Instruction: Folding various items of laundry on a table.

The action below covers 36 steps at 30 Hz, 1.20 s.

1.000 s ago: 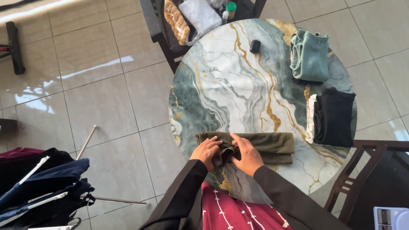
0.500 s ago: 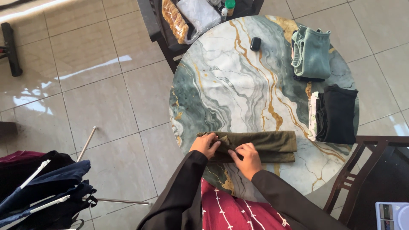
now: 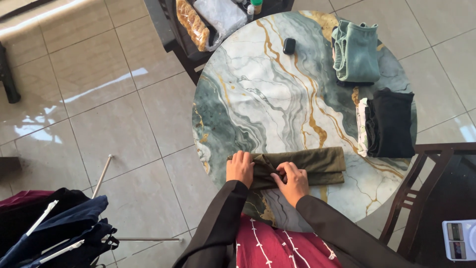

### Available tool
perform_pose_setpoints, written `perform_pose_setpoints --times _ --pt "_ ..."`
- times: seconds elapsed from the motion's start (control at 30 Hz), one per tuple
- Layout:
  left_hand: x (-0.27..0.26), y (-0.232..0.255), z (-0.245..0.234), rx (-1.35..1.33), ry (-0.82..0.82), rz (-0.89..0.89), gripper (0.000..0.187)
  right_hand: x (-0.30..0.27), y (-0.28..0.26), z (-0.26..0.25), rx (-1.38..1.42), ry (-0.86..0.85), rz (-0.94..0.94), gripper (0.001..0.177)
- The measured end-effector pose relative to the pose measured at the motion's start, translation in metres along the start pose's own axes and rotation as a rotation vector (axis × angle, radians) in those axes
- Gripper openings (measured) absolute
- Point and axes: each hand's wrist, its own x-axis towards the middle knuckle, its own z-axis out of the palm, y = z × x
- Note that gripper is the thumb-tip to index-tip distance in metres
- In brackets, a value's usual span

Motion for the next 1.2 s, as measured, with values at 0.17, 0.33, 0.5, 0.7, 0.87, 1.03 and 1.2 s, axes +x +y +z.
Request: perform_pose_setpoints --times 0.17,0.33,0.5,0.7,0.87,1.03,1.2 --pt "-0.017 0.029 -0.007 0.07 0.123 0.437 0.034 0.002 0.009 -0.007 0.184 0.055 0.051 0.035" --pt "-0.031 0.044 -0.007 0.147 0.014 0.524 0.063 -0.002 0.032 -0.038 0.13 0.407 0.172 0.041" --pt "-0.032 0.026 0.005 0.265 -0.13 0.463 0.089 0.002 0.043 -0.051 -0.279 0.079 -0.245 0.071" --pt "-0.033 0.028 0.003 0.336 -0.039 0.456 0.084 0.005 0.035 -0.029 -0.498 -0.252 -0.3 0.078" --pt "-0.036 0.028 0.005 0.324 -0.061 0.349 0.091 0.002 0.071 -0.037 -0.495 -0.139 -0.117 0.085" --pt "-0.044 0.044 -0.011 0.205 -0.018 0.1 0.112 0.0 0.099 -0.056 -0.522 -0.159 -0.033 0.092" --pt "-0.054 0.056 -0.03 0.277 -0.206 -0.169 0.126 0.033 0.052 -0.093 -0.642 -0.771 0.367 0.128"
